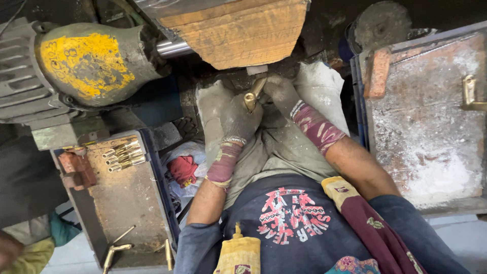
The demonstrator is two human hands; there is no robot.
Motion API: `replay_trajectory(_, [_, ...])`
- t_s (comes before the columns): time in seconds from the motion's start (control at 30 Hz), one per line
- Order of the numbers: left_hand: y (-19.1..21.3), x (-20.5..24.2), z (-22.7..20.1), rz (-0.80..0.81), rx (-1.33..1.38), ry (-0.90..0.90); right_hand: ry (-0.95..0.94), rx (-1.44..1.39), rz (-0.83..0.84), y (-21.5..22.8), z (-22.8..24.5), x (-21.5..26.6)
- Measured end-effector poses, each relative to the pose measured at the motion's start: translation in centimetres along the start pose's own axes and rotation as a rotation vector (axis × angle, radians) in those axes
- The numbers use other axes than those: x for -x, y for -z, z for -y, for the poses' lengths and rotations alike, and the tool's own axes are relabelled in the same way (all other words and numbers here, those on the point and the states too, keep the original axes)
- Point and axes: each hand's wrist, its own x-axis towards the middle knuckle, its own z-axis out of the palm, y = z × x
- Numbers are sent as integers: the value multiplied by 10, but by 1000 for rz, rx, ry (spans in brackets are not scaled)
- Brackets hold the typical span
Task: The person repeatedly presses small brass-colored metal parts against a rotating grinding wheel to smooth or polish their surfaces. They handle the parts one at a time, rotating them in their gloved hands to treat different sides, then place finished pieces into a nearby metal tray.
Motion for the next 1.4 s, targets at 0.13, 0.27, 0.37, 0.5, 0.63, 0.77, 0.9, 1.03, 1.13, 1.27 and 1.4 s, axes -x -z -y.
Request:
replay_trajectory(0.13, [0,-3,1,34,43,88,4,0,-38,0,-10,-4])
replay_trajectory(0.27, [-9,-7,3,34,-32,115,66,29,-77,7,-24,-13])
replay_trajectory(0.37, [-15,-9,5,11,-22,108,158,143,-117,14,-37,-20])
replay_trajectory(0.5, [-16,-15,4,20,25,112,87,86,-169,20,-52,-29])
replay_trajectory(0.63, [-16,-25,-6,118,-35,184,25,19,-200,25,-54,-38])
replay_trajectory(0.77, [-2,-28,-16,158,19,128,46,14,-124,21,-15,-17])
replay_trajectory(0.9, [26,-17,-28,206,258,28,-36,-177,-3,8,51,44])
replay_trajectory(1.03, [41,10,-57,198,-9,-157,235,-106,291,-11,71,113])
replay_trajectory(1.13, [53,24,-73,266,-94,-348,357,-97,183,-29,57,134])
replay_trajectory(1.27, [95,35,-30,239,-23,-347,233,51,61,-19,40,139])
replay_trajectory(1.4, [94,48,29,-78,-20,-182,317,388,11,-10,31,145])
